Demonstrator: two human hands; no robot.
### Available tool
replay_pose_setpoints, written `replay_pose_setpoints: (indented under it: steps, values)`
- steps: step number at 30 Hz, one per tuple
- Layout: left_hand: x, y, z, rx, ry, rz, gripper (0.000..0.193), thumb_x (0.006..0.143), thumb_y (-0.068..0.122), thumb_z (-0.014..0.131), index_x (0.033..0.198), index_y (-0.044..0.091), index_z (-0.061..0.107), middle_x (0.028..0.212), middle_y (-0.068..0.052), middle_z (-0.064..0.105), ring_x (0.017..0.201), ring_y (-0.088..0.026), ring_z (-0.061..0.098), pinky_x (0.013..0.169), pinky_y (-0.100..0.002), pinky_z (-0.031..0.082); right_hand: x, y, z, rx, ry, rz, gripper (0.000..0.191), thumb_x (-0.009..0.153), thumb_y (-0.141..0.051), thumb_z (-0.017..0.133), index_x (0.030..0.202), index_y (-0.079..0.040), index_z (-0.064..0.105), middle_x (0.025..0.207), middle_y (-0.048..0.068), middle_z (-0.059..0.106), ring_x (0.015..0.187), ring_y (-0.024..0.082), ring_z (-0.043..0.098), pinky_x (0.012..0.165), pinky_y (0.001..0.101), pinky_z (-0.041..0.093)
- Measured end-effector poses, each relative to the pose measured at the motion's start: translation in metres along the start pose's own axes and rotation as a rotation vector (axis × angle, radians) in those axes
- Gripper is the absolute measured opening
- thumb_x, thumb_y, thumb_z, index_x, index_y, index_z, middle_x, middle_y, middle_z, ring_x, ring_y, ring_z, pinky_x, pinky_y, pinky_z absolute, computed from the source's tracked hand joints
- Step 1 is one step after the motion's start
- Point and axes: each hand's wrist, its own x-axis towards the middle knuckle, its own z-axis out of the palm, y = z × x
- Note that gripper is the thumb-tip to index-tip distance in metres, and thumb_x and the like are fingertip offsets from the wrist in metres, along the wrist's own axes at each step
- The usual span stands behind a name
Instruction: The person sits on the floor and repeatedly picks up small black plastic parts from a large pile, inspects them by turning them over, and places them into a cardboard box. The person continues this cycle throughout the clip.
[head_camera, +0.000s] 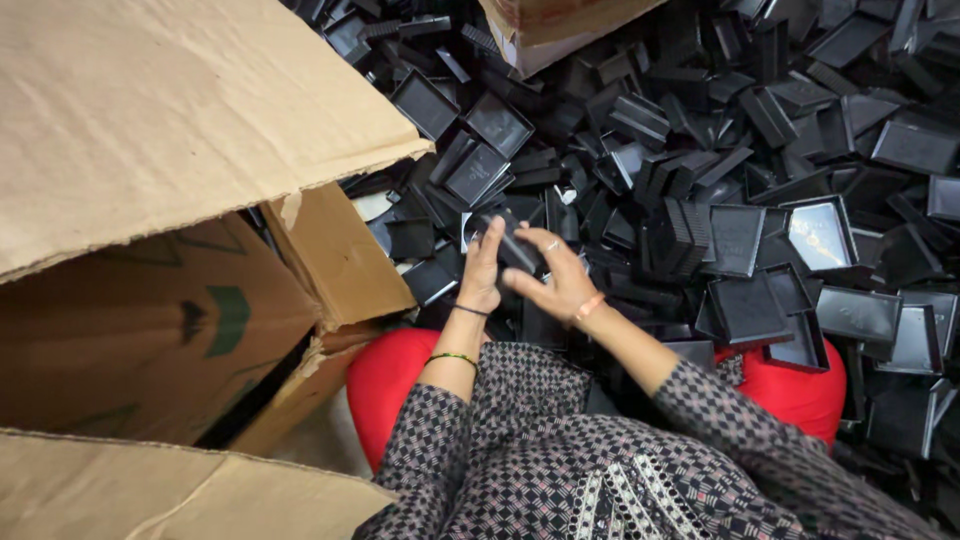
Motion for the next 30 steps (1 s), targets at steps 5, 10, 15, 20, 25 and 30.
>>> replay_pose_setpoints:
  steps: [5, 10, 15, 20, 25, 30]
  values:
    - [0.005, 0.005, -0.002, -0.328, 0.103, -0.211, 0.082, 0.092, 0.076, 0.040, 0.131, 0.005, 0.060, 0.123, -0.012, 0.070, 0.111, -0.024, 0.068, 0.097, -0.038, 0.056, 0.005, 0.014, 0.011, 0.098, 0.089, 0.292, 0.051, 0.091, -0.028, 0.078, 0.135, -0.008, 0.065, 0.132, 0.017, 0.069, 0.121, 0.029, 0.068, 0.107, 0.0374, 0.051]
    - [0.012, -0.004, -0.011, -0.454, 0.168, -0.175, 0.087, 0.092, 0.079, 0.039, 0.129, 0.002, 0.057, 0.116, -0.019, 0.070, 0.104, -0.029, 0.068, 0.093, -0.042, 0.057, -0.017, 0.003, 0.027, 0.007, -0.047, 0.126, 0.054, 0.090, -0.025, 0.078, 0.139, -0.005, 0.063, 0.140, 0.024, 0.058, 0.132, 0.038, 0.056, 0.113, 0.0433, 0.043]
    - [0.011, -0.012, -0.023, -0.674, 0.157, -0.219, 0.089, 0.092, 0.083, 0.040, 0.124, 0.001, 0.057, 0.106, -0.018, 0.069, 0.097, -0.031, 0.067, 0.089, -0.044, 0.057, -0.025, 0.004, 0.022, -0.079, -0.183, -0.176, 0.081, 0.081, -0.032, 0.083, 0.146, 0.001, 0.046, 0.142, 0.036, 0.045, 0.132, 0.049, 0.046, 0.110, 0.0485, 0.039]
    - [0.012, -0.011, -0.014, -0.704, 0.241, -0.353, 0.086, 0.089, 0.080, 0.038, 0.112, 0.000, 0.059, 0.103, -0.019, 0.068, 0.095, -0.034, 0.067, 0.088, -0.046, 0.056, -0.015, 0.017, 0.007, -0.172, -0.159, -0.122, 0.061, 0.089, -0.018, 0.073, 0.143, -0.002, 0.049, 0.141, 0.026, 0.058, 0.128, 0.043, 0.061, 0.107, 0.0425, 0.051]
    - [0.015, -0.014, -0.012, -0.124, 0.387, 0.094, 0.061, 0.099, 0.057, 0.053, 0.111, -0.001, 0.068, 0.106, -0.012, 0.070, 0.099, -0.021, 0.067, 0.092, -0.034, 0.052, -0.013, 0.013, 0.006, -0.108, -0.129, 0.041, 0.060, 0.087, -0.024, 0.081, 0.135, 0.000, 0.054, 0.120, 0.023, 0.068, 0.109, 0.038, 0.070, 0.091, 0.0397, 0.057]
    - [0.018, -0.018, -0.017, -0.246, 0.369, 0.014, 0.047, 0.099, 0.047, 0.061, 0.099, 0.000, 0.067, 0.091, -0.011, 0.069, 0.084, -0.019, 0.066, 0.080, -0.032, 0.055, -0.005, 0.011, -0.003, -0.078, -0.177, 0.148, 0.060, 0.083, -0.027, 0.085, 0.130, 0.000, 0.059, 0.111, 0.020, 0.072, 0.102, 0.034, 0.074, 0.086, 0.0374, 0.058]
